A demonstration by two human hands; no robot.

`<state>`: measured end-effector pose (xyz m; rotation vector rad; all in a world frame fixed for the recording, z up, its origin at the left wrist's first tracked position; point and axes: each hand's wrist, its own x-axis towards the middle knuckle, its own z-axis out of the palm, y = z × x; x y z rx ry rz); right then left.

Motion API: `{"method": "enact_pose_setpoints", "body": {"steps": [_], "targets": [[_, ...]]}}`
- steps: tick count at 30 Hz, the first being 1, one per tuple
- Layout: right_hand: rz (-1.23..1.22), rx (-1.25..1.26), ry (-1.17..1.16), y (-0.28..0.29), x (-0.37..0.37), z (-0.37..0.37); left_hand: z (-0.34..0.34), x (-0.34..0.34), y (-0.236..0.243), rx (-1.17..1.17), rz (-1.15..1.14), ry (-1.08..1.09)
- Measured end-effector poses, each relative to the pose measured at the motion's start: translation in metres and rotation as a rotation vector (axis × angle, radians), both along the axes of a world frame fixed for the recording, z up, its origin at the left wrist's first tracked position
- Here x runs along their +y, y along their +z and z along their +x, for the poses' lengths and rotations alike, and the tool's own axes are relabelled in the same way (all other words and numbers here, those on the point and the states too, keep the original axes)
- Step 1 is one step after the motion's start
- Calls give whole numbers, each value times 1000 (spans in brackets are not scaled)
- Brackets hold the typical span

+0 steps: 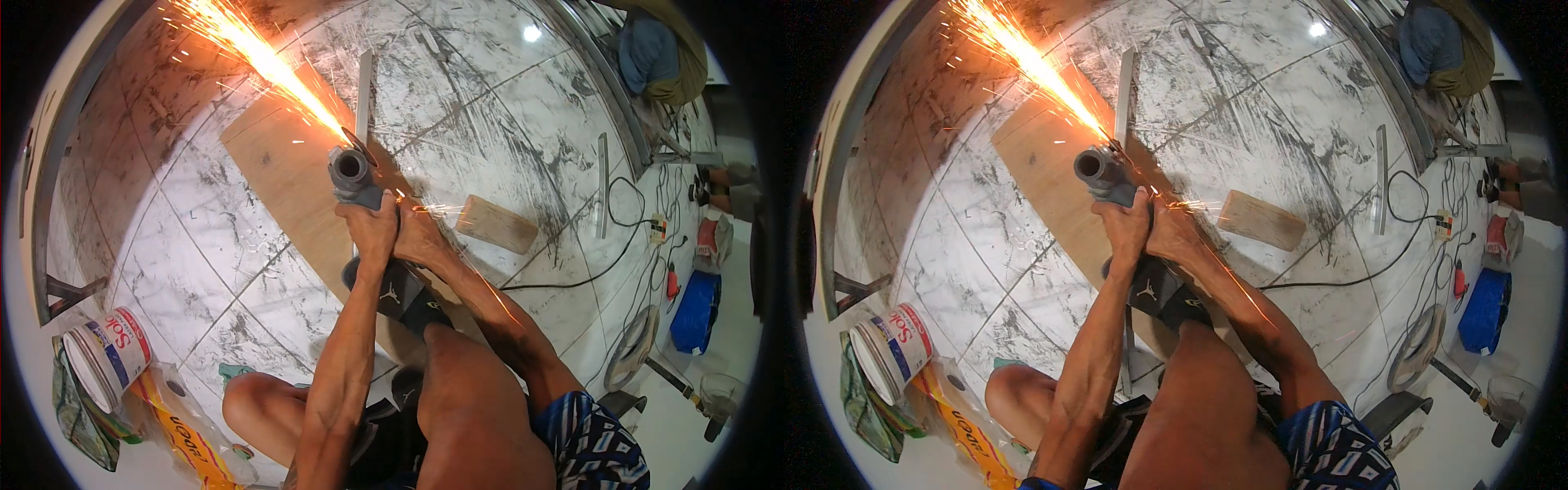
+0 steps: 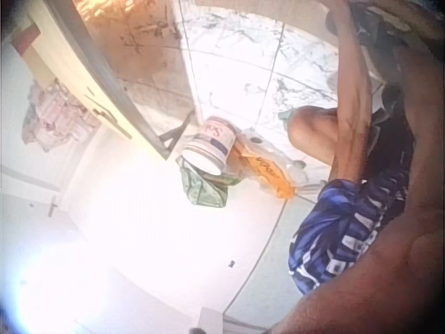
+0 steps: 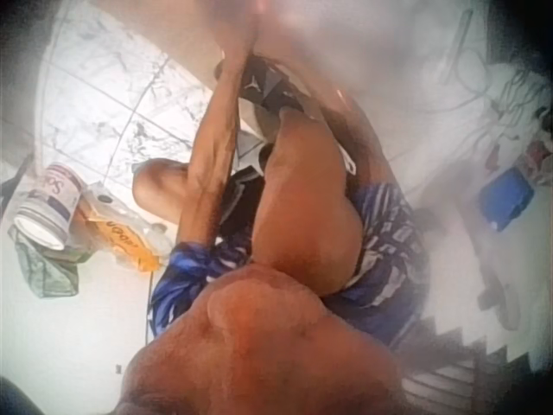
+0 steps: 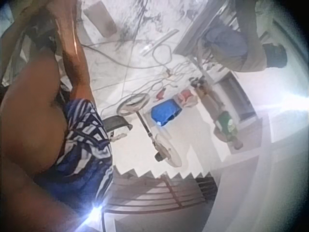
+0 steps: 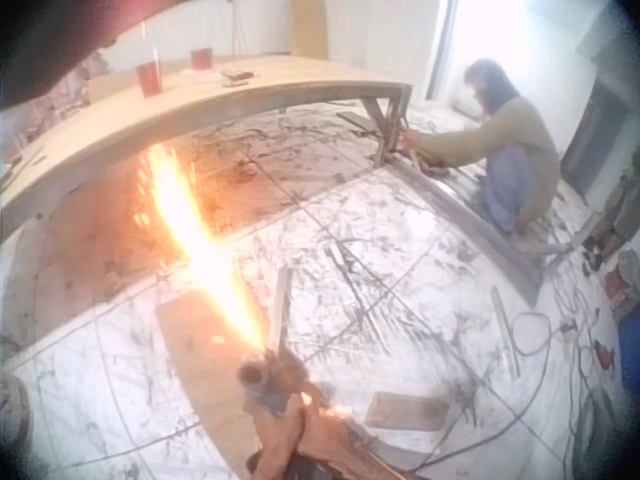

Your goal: The person uses an angle grinder to cut a metal bar placed on a piece of wood on the floor, then handles the cut pieces to check them.

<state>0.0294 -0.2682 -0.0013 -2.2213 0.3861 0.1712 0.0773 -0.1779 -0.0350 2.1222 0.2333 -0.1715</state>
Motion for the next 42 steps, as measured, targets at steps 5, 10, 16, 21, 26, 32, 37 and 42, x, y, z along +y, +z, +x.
{"method": "enact_pose_setpoints", "body": {"steps": [5,10,16,21,26,32,37,42], "targets": [[-27,30,-10,-26,-9,-10,-6,-13,8,-25,-88,-1],[5,89,3,-6,-4,-7,-7,-8,17,22,-84,15],[-11,-86,23,-15,-8,-9,-7,-12,18,-5,-81,18],[-90,161,2,-33,-12,-16,-8,-16,20,20,-109,10],[-32,123,37,-10,-6,-11,-8,-5,14,63,-80,-35],[-58,3,34,-5,-9,-10,-8,-10,12,4,-63,-35],[-34,179,14,4,-6,-8,-10,-7,3,3,-76,-21],[-32,-138,-6,-14,-8,-11,-11,-11,10,66,-143,9]]}}
